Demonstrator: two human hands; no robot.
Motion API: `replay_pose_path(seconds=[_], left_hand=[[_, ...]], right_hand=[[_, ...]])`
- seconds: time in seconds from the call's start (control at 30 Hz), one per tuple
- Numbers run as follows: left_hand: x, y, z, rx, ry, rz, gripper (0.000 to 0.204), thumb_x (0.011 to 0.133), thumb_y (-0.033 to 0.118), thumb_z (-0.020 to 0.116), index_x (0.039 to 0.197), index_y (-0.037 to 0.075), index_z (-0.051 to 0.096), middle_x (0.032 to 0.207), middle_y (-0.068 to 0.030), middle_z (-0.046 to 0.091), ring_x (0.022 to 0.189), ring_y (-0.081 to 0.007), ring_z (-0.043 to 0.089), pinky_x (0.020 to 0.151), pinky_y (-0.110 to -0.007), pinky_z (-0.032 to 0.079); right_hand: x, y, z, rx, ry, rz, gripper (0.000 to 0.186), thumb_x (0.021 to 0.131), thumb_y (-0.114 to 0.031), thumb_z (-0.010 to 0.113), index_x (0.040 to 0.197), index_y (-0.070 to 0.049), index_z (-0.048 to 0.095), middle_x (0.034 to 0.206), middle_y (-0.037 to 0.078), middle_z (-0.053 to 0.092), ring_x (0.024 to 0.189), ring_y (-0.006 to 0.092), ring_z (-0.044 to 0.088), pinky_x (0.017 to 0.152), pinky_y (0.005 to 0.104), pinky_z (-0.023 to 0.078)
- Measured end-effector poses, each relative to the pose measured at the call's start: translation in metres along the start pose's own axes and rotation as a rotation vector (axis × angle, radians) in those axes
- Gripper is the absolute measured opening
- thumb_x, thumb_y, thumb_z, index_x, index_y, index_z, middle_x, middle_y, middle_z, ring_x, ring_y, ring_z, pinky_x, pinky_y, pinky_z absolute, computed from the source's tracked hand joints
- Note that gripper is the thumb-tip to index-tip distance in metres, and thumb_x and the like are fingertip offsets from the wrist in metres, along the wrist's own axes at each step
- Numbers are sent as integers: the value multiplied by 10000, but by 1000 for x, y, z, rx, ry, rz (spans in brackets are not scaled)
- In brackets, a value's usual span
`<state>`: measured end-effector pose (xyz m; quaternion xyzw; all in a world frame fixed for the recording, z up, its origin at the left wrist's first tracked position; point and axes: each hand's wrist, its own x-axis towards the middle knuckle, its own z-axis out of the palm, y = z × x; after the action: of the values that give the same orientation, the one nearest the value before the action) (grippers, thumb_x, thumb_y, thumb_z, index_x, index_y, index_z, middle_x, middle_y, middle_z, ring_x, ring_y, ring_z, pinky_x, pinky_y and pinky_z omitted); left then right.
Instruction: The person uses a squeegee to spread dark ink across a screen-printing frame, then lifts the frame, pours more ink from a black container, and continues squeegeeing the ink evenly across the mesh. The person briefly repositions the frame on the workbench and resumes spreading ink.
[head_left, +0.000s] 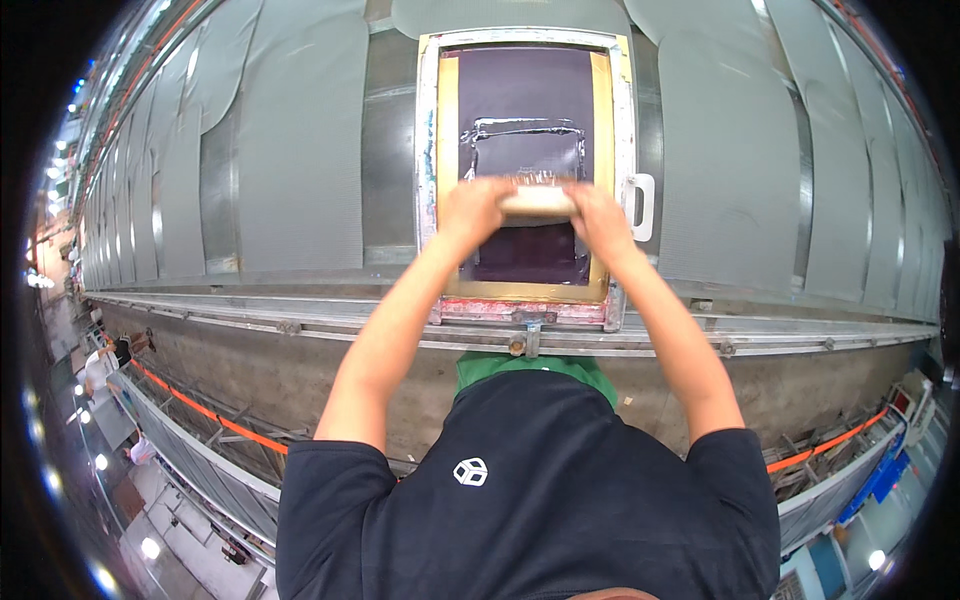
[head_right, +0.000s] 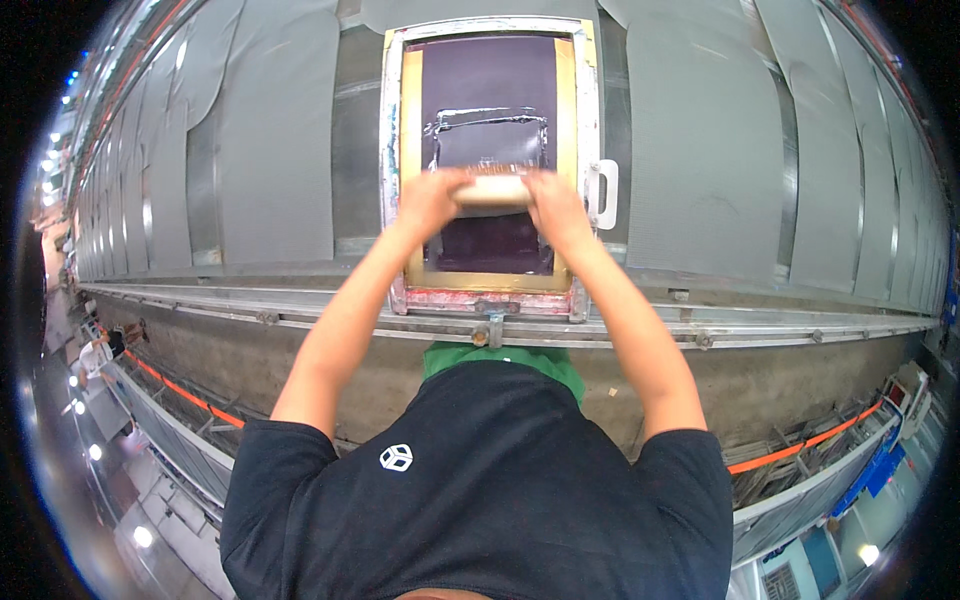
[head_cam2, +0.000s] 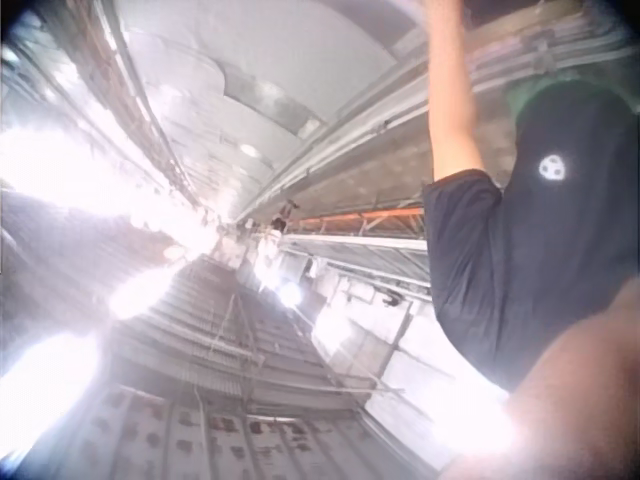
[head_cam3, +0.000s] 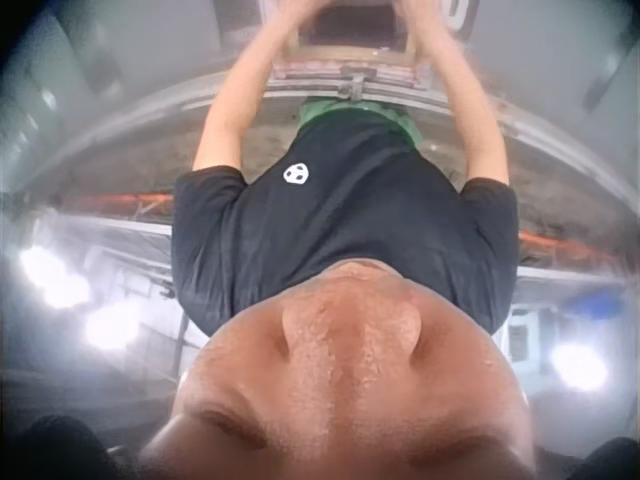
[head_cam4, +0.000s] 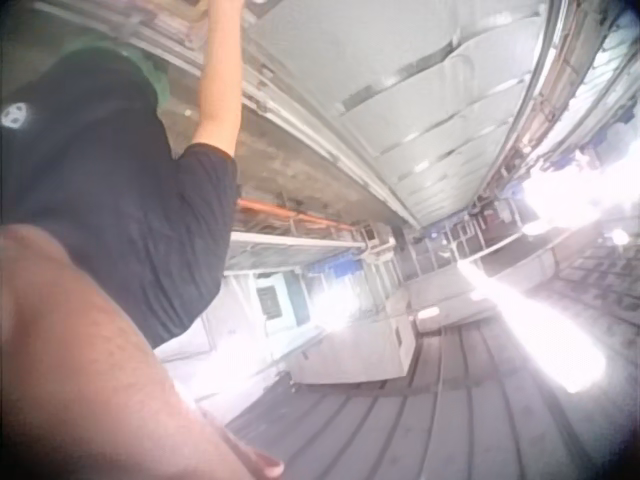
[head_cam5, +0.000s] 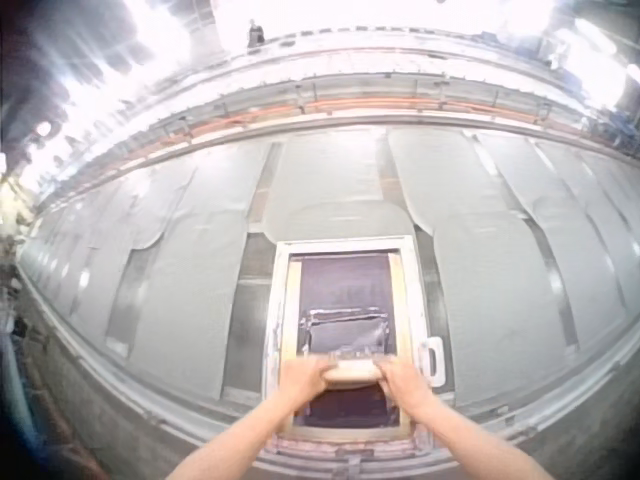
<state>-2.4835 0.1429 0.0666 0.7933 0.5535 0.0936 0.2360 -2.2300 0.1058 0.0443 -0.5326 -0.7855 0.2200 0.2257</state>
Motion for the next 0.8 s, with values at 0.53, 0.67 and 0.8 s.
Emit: replay_pose_path(seconds=[0.53,0.67,0.8], left_hand=[[-123,35,23,-5,180,158,505,640,-41,708,1128,89,703,1237,-72,680,1199,-288,606,1027,-397,492],[-137,14,12,-128,184,149,528,645,-50,686,1154,91,695,1260,-74,671,1227,-284,594,1061,-410,474],[-162,-22,-9,-68,224,101,537,640,-42,691,1162,87,688,1269,-77,668,1230,-278,593,1068,-407,471]], right_hand=[[-1,80,-27,348,416,658,292,968,-284,634,1155,-63,678,1037,139,710,952,253,663,853,394,508],[14,51,-20,282,628,555,287,986,-305,610,1093,-54,697,934,117,731,862,229,680,794,389,519],[44,4,12,282,587,632,278,997,-298,599,1079,-53,698,891,114,734,832,207,681,758,372,517]])
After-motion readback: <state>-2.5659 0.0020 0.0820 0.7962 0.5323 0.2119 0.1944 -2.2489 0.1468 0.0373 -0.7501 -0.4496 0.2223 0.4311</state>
